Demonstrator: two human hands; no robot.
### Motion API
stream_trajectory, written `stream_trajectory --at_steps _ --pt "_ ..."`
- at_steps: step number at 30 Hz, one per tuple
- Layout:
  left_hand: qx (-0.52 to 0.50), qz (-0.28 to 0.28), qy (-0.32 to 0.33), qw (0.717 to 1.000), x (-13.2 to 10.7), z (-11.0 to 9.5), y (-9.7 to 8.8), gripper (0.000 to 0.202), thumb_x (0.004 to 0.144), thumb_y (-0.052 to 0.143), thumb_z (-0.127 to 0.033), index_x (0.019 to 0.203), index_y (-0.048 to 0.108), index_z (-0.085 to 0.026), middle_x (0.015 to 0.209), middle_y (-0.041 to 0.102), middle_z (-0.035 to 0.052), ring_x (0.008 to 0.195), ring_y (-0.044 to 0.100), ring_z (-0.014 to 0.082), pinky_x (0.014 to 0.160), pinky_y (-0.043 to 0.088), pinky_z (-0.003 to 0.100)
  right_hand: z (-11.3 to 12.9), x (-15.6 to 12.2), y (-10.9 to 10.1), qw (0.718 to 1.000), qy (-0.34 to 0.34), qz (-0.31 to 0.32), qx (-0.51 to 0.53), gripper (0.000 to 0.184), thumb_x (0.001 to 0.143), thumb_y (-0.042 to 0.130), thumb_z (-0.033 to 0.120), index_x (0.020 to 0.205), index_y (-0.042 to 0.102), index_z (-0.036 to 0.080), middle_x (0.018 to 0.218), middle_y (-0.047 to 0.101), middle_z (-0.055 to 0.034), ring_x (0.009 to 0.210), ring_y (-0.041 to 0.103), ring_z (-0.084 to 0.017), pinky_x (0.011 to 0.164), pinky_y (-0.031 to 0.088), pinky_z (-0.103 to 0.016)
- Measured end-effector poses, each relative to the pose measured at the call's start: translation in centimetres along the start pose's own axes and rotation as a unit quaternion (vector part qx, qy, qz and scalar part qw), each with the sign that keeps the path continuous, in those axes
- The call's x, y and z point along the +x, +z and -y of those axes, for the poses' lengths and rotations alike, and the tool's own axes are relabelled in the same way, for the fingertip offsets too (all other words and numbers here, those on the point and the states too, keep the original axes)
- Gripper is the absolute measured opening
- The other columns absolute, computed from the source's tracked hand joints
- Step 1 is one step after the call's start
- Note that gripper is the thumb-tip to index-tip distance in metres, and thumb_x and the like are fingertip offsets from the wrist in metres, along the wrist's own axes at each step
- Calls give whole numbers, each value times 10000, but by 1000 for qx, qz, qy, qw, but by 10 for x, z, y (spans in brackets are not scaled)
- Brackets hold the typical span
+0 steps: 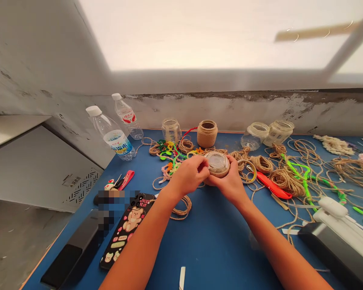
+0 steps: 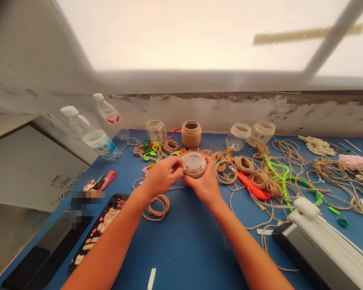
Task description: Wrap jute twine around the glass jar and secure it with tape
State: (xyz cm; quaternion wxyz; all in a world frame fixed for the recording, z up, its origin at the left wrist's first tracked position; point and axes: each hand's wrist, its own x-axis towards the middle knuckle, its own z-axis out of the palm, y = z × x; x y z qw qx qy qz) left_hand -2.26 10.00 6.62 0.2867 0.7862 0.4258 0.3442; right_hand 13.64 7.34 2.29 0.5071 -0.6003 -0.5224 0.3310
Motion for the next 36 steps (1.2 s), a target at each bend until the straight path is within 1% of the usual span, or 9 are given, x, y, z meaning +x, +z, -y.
stream_trajectory --at_steps 6,10,12,14,18,21,24,31,36 --pt "-104 -61 -63 991 3 7 -1 49 810 485 -180 796 530 -190 769 590 -13 675 509 125 635 409 246 2 3 -5 1000 9 21 -11 885 542 868 420 1266 397 222 1285 525 -113 1186 546 -304 1041 420 -453" --pt "-350 -69 -154 921 7 4 -9 53 771 494 -193 798 451 -207 635 538 -56 533 480 96 530 391 218 1 7 -9 998 11 58 24 873 536 880 384 1249 401 230 1267 551 -100 1177 553 -295 1037 427 -451" --pt "-398 -102 -174 895 7 1 -14 107 762 525 -214 825 439 -212 619 511 -70 531 475 92 515 383 204 1 9 -10 997 9 71 29 854 536 883 367 1236 411 233 1257 564 -94 1172 556 -294 1038 426 -453" --pt "-369 -93 -167 910 5 0 -18 190 758 601 -264 887 472 -209 661 516 -66 566 487 94 529 394 205 1 9 -11 997 8 75 31 849 539 883 368 1234 415 233 1261 567 -95 1173 557 -295 1040 425 -452" --pt "-172 17 -109 979 -1 -3 -16 417 642 791 -278 973 549 -202 877 577 -13 781 555 142 669 459 248 3 8 -12 997 10 75 29 894 529 881 415 1259 403 223 1283 551 -112 1187 556 -304 1040 431 -446" --pt "-53 39 -93 994 -2 -4 -10 196 725 733 -260 837 586 -195 873 608 -3 789 560 157 706 448 274 6 7 -12 997 12 71 19 885 536 870 439 1256 408 215 1274 553 -118 1178 561 -306 1033 440 -445" --pt "-59 46 -94 993 -1 -1 -10 102 823 633 -255 748 599 -196 755 626 -19 725 571 149 686 439 271 8 7 -12 997 13 74 11 856 545 865 421 1244 414 218 1252 566 -109 1157 570 -304 1024 445 -449" --pt "-239 -127 -163 949 6 11 -18 175 806 637 -239 725 488 -198 664 613 -43 584 603 114 577 494 229 9 7 -15 991 -19 134 12 832 556 870 344 1244 412 244 1290 562 -87 1213 545 -297 1071 407 -454" --pt "-366 -236 -89 896 8 0 -21 232 787 695 -261 769 472 -200 773 646 -32 730 688 139 618 583 252 12 3 -14 986 -40 164 1 849 568 865 319 1277 404 245 1304 563 -84 1235 550 -295 1078 415 -443"
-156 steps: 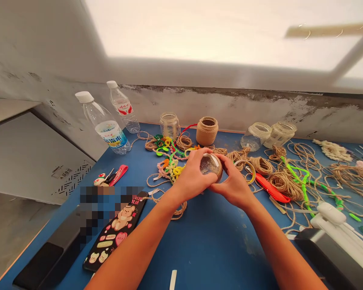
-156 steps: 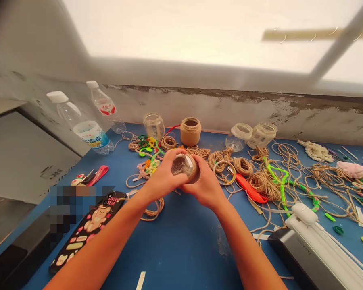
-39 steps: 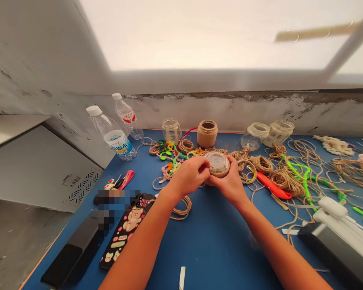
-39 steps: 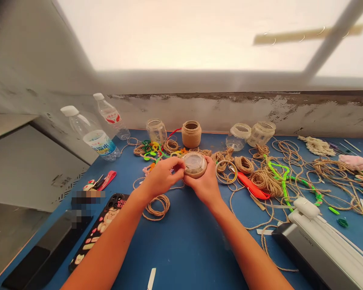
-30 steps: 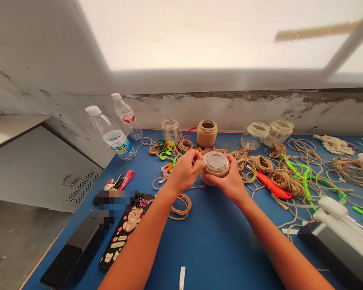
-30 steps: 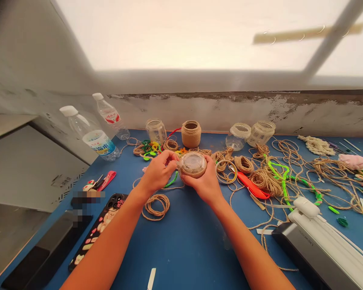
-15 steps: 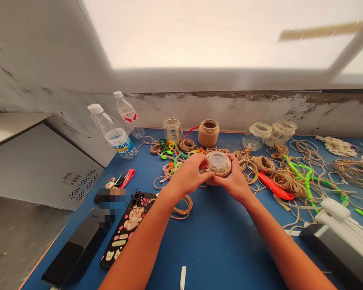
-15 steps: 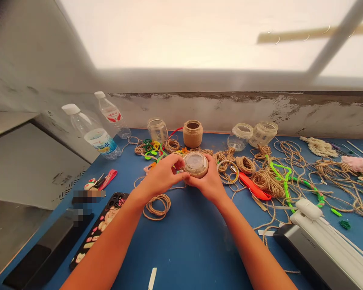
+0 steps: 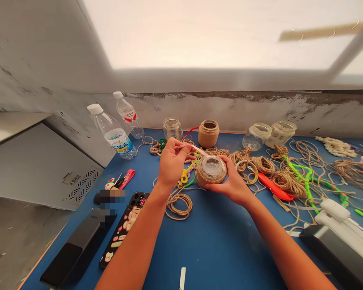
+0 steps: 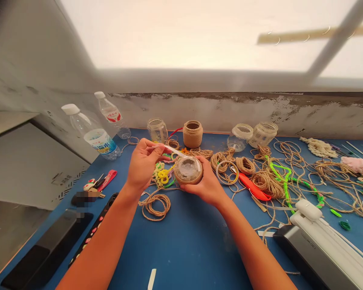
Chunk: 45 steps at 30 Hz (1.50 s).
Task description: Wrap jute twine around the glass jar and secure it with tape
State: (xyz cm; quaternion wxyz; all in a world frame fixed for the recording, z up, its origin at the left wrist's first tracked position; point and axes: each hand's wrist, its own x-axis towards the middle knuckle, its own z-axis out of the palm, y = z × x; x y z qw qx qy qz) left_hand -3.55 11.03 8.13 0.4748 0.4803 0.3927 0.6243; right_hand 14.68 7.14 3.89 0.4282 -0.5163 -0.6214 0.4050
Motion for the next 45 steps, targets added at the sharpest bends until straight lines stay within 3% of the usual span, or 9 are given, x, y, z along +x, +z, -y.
stream_trajectory --at_steps 7,14,22,28,30,33,35,39,45 --pt "-76 35 4 996 -22 -38 15 286 825 707 -322 822 435 -234 909 653 -40 953 721 195 736 604 303 3 -3 5 1000 -8 3 -15 849 571 866 287 1293 421 261 1336 546 -77 1259 536 -310 1095 404 -457" --pt "-139 -66 85 984 -18 -64 -7 181 870 649 -261 851 470 -250 806 632 -56 595 636 78 517 519 191 1 2 0 999 30 -16 27 829 561 877 325 1256 433 249 1291 599 -79 1235 563 -310 1075 421 -456" --pt "-18 -256 82 963 28 -19 -49 202 806 617 -167 858 434 -235 710 598 -61 567 622 94 545 535 204 -1 4 -3 999 34 -11 38 844 562 872 323 1267 415 238 1305 606 -88 1251 556 -302 1088 408 -450" --pt "-22 -336 25 941 42 -2 -73 412 702 584 -57 1041 444 -245 1192 591 63 1064 645 148 939 532 308 -2 4 -4 999 35 2 35 843 571 871 331 1281 425 240 1324 603 -89 1279 543 -305 1099 404 -445" --pt "44 -305 36 951 39 1 -67 432 722 575 -87 1116 477 -235 1259 578 93 1169 601 179 1033 481 351 -2 3 -4 999 38 7 35 855 570 872 332 1296 431 241 1336 601 -89 1286 539 -307 1102 404 -446" --pt "190 -164 80 965 27 7 -45 383 806 585 -209 1188 557 -202 1324 567 124 1304 511 234 1153 366 409 -3 2 -4 999 32 10 35 868 559 879 333 1309 450 248 1348 602 -86 1297 535 -314 1107 402 -457" --pt "323 -95 101 936 18 10 -29 374 822 610 -267 1187 609 -184 1421 503 143 1407 391 290 1210 259 460 -4 2 -3 999 30 15 39 887 549 886 335 1319 455 244 1358 599 -90 1309 526 -321 1116 392 -467" --pt "433 -61 98 894 4 12 -10 494 877 581 -336 1327 557 -136 1572 325 178 1509 159 346 1231 142 535 -5 0 -1 997 45 40 56 983 533 901 328 1379 412 220 1422 548 -120 1341 495 -327 1139 366 -479" --pt "410 200 80 886 -13 7 9 469 936 513 -379 1352 565 -168 1515 456 133 1441 363 266 1211 272 461 -4 -1 0 993 39 67 87 984 566 904 348 1424 432 253 1454 536 -101 1354 490 -327 1121 407 -489"
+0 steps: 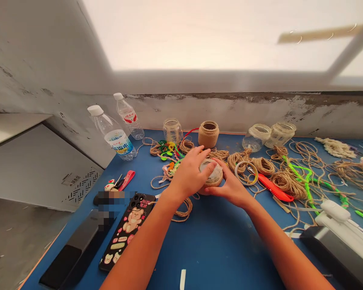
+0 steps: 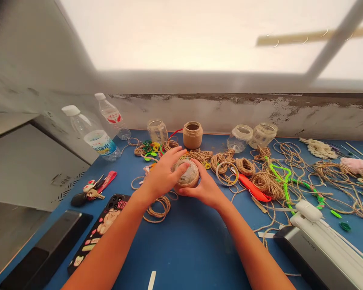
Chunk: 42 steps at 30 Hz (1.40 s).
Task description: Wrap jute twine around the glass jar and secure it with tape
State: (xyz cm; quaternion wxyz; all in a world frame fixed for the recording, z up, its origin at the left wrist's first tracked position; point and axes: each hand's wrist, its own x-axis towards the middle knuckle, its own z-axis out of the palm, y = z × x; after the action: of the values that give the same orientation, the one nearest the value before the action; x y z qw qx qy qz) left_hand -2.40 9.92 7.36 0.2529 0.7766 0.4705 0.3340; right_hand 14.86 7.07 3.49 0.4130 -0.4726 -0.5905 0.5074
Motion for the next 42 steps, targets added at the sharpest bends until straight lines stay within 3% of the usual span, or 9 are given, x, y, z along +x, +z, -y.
stream_trajectory --at_steps 4,10,22,26,29,31,33,36,42 --pt "-14 37 0 999 -2 -6 8 439 936 475 -290 1344 576 -166 1491 493 117 1419 403 233 1210 289 430 -1 1 -14 999 -32 29 12 856 676 853 364 1431 452 311 1533 461 -64 1392 451 -288 1142 385 -477" --pt "-54 38 -1 998 -1 1 8 450 937 449 -284 1349 570 -149 1473 519 101 1400 429 219 1211 291 400 -1 5 -31 999 -23 -36 -26 367 769 750 465 1071 702 263 1144 698 -62 1050 652 -260 961 522 -462" --pt "-94 110 -14 989 0 5 1 463 952 396 -270 1388 530 -188 1477 520 57 1385 449 204 1203 304 353 8 6 -28 997 -34 -72 -13 295 749 747 504 884 746 242 879 769 -29 854 694 -243 823 563 -408" --pt "-86 110 -21 990 1 4 1 461 958 367 -261 1372 541 -155 1460 536 77 1369 466 209 1197 318 363 11 6 -33 997 -45 -56 -24 319 736 752 537 848 760 238 970 775 -50 945 703 -271 908 552 -444" --pt "-71 95 -18 993 1 3 4 457 967 352 -254 1359 550 -130 1431 561 94 1335 500 210 1178 352 367 26 -3 -45 994 -33 23 -104 365 790 712 509 1020 766 231 1210 724 -74 1156 642 -305 1041 484 -471" --pt "-54 72 -15 996 1 1 9 446 979 358 -275 1340 565 -113 1402 584 107 1306 525 213 1160 377 367 38 -12 -54 977 11 107 -183 508 830 685 453 1298 653 258 1421 603 -54 1337 514 -307 1136 393 -477" --pt "-29 45 -6 999 0 -1 14 431 988 385 -313 1307 590 -108 1366 610 118 1275 548 223 1141 398 378 49 -21 -59 952 66 174 -243 803 798 721 435 1516 401 270 1579 408 -32 1435 394 -305 1192 316 -468" --pt "13 14 13 1000 -2 -4 22 405 989 427 -336 1270 618 -116 1330 630 120 1258 554 234 1132 402 395 54 -31 -58 924 95 223 -296 1049 755 753 445 1590 144 265 1664 130 12 1519 184 -308 1235 209 -454" --pt "60 -14 2 998 -7 -6 28 464 988 461 -382 1364 562 -129 1413 551 132 1336 470 255 1163 356 433 56 -37 -43 903 76 217 -363 1108 730 727 291 1591 29 289 1658 93 8 1469 317 -346 1165 369 -455"
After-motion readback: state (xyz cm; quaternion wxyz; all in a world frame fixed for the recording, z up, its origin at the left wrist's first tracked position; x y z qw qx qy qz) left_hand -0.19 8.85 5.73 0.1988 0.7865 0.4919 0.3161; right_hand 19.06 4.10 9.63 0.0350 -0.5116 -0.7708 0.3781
